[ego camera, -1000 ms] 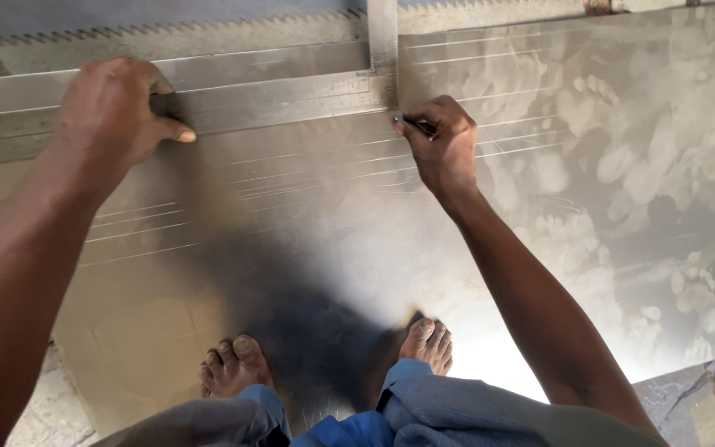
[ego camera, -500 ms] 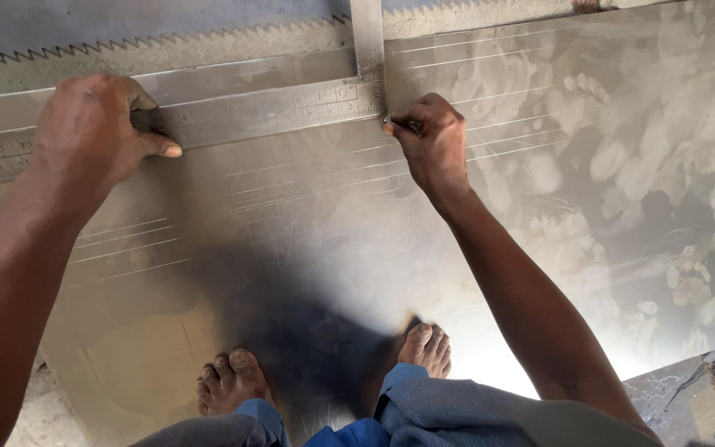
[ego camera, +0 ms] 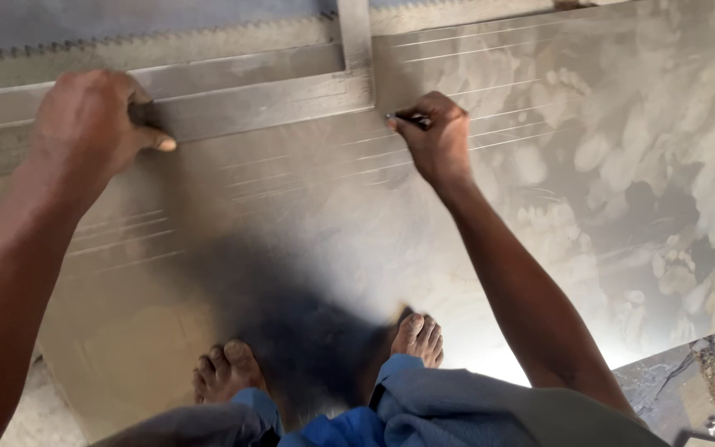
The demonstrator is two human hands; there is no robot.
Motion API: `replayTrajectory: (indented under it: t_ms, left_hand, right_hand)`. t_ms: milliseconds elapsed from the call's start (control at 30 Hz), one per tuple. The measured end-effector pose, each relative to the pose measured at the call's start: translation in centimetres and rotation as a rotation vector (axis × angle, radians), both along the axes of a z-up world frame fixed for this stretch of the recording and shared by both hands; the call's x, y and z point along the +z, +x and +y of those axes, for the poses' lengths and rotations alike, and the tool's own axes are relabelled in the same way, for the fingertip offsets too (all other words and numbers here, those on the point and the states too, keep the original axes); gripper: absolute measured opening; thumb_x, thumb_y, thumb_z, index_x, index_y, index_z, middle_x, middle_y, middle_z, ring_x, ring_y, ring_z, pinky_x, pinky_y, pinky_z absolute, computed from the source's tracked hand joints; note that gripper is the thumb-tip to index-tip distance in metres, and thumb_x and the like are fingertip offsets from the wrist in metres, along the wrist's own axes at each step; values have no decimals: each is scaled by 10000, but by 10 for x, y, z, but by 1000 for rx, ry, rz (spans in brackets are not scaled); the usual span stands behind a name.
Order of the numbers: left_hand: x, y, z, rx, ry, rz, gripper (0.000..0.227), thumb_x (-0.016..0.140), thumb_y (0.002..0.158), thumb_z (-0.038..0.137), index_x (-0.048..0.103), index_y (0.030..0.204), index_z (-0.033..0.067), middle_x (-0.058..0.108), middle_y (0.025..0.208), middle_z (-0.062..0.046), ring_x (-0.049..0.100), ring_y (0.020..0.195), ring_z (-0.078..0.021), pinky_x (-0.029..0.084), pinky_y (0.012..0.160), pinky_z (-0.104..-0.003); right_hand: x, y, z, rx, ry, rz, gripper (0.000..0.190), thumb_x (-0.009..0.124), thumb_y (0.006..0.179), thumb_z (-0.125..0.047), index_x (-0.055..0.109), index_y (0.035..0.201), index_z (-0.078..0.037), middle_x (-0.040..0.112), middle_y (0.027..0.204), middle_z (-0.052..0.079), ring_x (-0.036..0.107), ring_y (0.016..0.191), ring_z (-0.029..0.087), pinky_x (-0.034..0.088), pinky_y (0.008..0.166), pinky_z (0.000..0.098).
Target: The person uses a large metal square ruler and a marker to draw straight lines on a large metal sheet. They repeatedly reposition the ruler and draw lines to create a grid pattern on the sheet's surface.
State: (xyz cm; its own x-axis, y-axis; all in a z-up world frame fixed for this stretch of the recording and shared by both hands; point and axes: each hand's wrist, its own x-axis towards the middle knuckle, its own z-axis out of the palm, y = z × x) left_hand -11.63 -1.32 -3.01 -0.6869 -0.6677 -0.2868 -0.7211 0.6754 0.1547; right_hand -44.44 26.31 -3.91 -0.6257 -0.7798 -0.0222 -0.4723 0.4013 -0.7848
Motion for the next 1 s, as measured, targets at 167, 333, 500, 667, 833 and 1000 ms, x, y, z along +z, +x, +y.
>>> replayTrajectory:
  t_ms: [167, 333, 500, 667, 833, 1000]
  left_hand:
    - [5, 0, 7, -5, 11, -16, 597, 951, 697, 419, 784, 1126, 40, 772, 997, -167, 733, 926, -343, 586, 826, -463]
    - [15, -4, 10, 8, -7, -30, 623, 953, 668, 415, 782, 1130, 33, 755, 986, -171, 719, 896, -332, 579, 785, -462]
    - [13, -3, 9, 38, 52, -26, 618, 935, 704, 416, 775, 1164, 35, 764, 991, -155, 735, 895, -300, 589, 802, -453]
    - [6, -4, 10, 15, -40, -91, 736, 945, 644, 489, 756, 1184, 27, 746, 970, -179, 716, 890, -334, 578, 770, -465]
    - [3, 2, 8, 7, -46, -69, 676, 937, 657, 483, 774, 1133, 32, 748, 961, -177, 715, 896, -351, 577, 766, -477]
    - [8, 0, 9, -20, -33, 1, 642, 947, 659, 435, 776, 1118, 20, 758, 986, -170, 728, 918, -342, 588, 801, -458]
  right_hand:
    - [-10, 8, 2, -45, -51, 42, 135, 874, 839, -60, 770, 882, 15, 686, 868, 98, 679, 714, 155, 560, 611, 301]
    - [-9, 7, -2, -80, -15, -35, 119, 852, 829, -70, 770, 885, -5, 704, 906, 72, 732, 770, 140, 633, 674, 275]
    - [-8, -2, -8, -53, 98, -35, 123, 869, 805, -94, 784, 861, -24, 719, 904, 76, 746, 773, 165, 633, 673, 292]
    - [12, -19, -4, 347, 469, -1, 145, 897, 780, -107, 790, 854, -43, 749, 873, 97, 728, 758, 208, 579, 680, 352]
    - [6, -8, 3, 107, 179, -57, 128, 873, 829, -101, 785, 890, -32, 741, 893, 79, 723, 765, 168, 593, 667, 298]
    - [-5, 6, 3, -70, 5, 26, 120, 873, 819, -71, 784, 878, -17, 692, 842, 62, 655, 687, 130, 535, 596, 276]
